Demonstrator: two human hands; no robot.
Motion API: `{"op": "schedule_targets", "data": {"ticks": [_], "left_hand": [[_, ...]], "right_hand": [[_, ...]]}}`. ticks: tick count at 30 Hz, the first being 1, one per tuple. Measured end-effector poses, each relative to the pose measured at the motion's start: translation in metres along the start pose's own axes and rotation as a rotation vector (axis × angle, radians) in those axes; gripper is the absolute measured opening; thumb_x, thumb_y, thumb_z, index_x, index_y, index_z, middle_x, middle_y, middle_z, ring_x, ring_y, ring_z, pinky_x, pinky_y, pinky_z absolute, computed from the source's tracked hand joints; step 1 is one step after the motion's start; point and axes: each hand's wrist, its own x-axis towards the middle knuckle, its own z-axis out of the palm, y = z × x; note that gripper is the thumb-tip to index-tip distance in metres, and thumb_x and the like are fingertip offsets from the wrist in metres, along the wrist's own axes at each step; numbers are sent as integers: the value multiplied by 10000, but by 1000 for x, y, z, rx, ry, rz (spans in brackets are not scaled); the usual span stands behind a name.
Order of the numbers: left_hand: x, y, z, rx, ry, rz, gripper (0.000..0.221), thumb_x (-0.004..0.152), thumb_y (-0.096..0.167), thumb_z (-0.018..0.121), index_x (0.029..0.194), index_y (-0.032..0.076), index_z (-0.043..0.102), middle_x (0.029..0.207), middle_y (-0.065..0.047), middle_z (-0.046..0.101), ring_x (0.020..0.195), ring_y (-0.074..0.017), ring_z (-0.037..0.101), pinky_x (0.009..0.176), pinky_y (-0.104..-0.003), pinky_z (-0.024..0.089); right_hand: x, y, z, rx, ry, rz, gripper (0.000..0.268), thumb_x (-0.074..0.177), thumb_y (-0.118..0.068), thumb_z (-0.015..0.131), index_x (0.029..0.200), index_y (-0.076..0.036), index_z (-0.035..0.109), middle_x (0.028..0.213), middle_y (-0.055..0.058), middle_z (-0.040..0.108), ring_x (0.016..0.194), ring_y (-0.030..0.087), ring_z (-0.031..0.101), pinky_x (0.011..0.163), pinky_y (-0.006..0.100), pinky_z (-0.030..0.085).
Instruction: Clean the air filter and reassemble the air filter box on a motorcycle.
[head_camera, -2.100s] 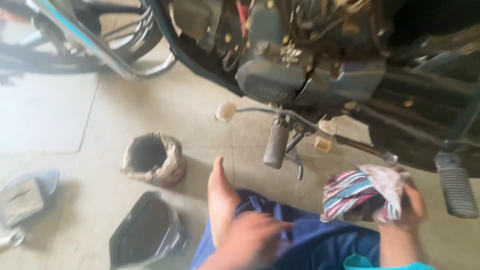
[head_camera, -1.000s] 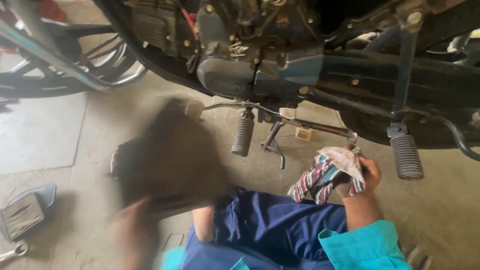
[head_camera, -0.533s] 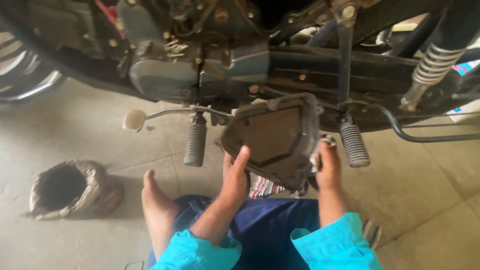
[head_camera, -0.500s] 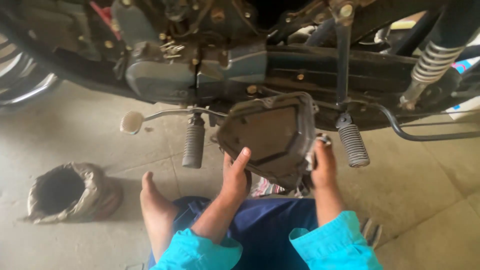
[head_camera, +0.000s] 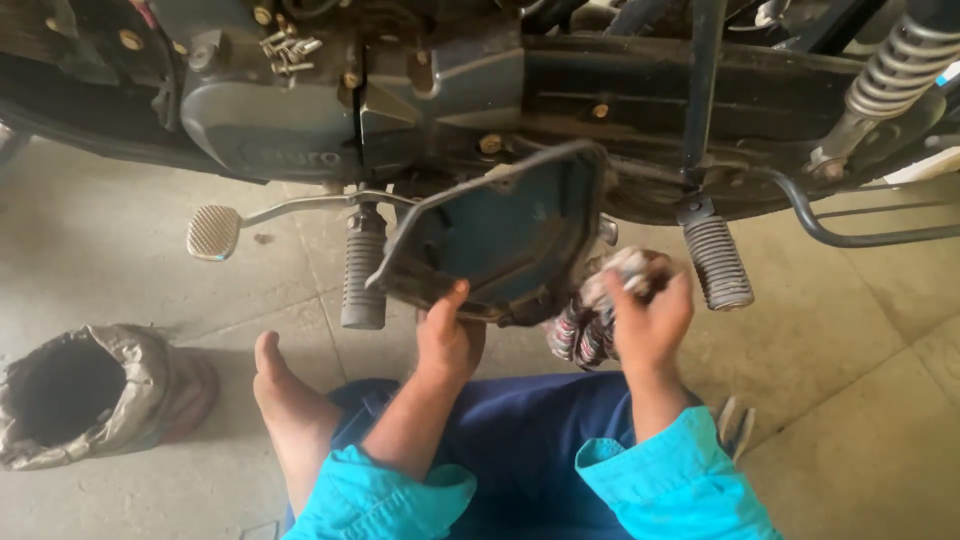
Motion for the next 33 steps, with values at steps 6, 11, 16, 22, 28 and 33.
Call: {"op": "schedule_targets", "data": {"ticks": [6, 11, 16, 22, 28, 33], "left_hand": [[14, 17, 18, 134, -171, 192, 568, 859, -9, 691, 1397, 20, 510, 1352, -121, 596, 1292, -303, 561, 1131, -467, 433], [24, 17, 28, 134, -164, 196, 561, 870, 13, 690, 1408, 0, 531, 1328, -145, 619, 1257, -327, 578, 1108, -477, 453], [37, -17, -13, 62, -75, 101, 495, 942, 183, 654, 1397, 45, 518, 1358, -116, 617, 1281, -291, 570, 1086, -443, 458], [22, -4, -6, 76, -170, -217, 517, 971, 367, 568, 1377, 47, 541, 1323, -131, 629, 1241, -278, 585, 1103, -422, 451], [5, -6, -31, 20, -88, -440, 633, 1006, 540, 468, 1315, -1, 580, 1240, -177, 651, 1165, -308, 630, 1059, -464, 457], [9, 17, -9, -33, -156, -284, 621, 1008, 468, 509, 1400, -14, 535, 1368, -166, 617, 1278, -288, 591, 1130, -426, 436]], "right_hand": [[3, -49, 67, -618, -290, -490, 410, 855, 51, 704, 1250, -15, 616, 1350, 178, 617, 1258, 358, 606, 1058, 437, 507], [5, -32, 80, -796, -360, -523, 487, 784, 55, 680, 1263, -33, 672, 1329, 143, 627, 1242, 396, 583, 1076, 470, 483], [-12, 28, 81, -771, -439, -383, 315, 825, 6, 683, 1132, -61, 711, 1167, 154, 697, 1132, 382, 645, 960, 472, 522], [-24, 3, 96, -488, -365, -53, 301, 854, 38, 622, 1139, -47, 671, 1144, 139, 721, 1077, 344, 713, 913, 416, 577], [-28, -29, 105, -406, -601, -413, 308, 831, 57, 677, 1118, -46, 630, 1222, 141, 684, 1168, 366, 662, 1032, 429, 530], [-20, -43, 93, -797, -528, -528, 382, 768, 0, 697, 1134, -108, 697, 1205, 66, 707, 1190, 269, 633, 1023, 492, 401]]}}
